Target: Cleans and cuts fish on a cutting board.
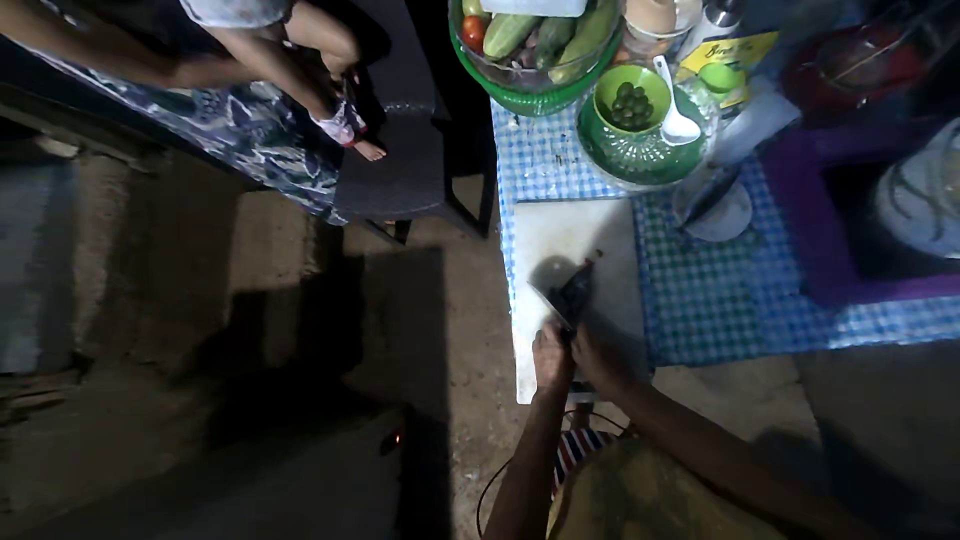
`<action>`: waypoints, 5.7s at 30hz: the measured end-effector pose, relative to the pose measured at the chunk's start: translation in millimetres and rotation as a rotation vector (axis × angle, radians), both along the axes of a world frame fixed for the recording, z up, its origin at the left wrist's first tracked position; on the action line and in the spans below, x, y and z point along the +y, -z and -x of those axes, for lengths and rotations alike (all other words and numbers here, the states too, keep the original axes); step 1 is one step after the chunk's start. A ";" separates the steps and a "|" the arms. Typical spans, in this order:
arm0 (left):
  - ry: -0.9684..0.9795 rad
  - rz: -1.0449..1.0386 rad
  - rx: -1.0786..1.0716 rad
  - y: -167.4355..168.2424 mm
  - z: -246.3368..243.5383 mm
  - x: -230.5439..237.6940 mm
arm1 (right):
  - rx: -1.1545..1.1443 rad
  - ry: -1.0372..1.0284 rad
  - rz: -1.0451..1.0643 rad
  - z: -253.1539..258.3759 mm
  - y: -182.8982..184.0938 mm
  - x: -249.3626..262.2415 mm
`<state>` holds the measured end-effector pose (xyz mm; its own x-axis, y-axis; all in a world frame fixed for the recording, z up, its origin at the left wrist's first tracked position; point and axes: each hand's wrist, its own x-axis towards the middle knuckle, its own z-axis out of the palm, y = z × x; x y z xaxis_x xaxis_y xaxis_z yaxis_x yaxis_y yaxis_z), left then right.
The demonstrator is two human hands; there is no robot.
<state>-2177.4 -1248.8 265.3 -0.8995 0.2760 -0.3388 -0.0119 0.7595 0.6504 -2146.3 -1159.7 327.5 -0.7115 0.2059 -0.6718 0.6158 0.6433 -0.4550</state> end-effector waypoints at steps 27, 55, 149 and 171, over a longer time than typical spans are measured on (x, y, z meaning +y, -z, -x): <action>0.092 0.347 0.105 -4.0 48.5 84.0 | 0.384 -0.166 -0.278 -145.0 70.4 229.4; 0.316 -0.049 -0.142 -54.9 74.0 280.1 | 0.349 1.165 0.230 18.8 41.4 353.2; -0.521 -0.828 -0.615 -4.3 2.2 37.2 | 0.114 0.046 -0.375 -120.6 47.5 195.4; -0.097 -0.118 -0.202 -8.7 -10.8 -5.1 | 0.287 0.010 -0.021 -88.0 4.6 61.2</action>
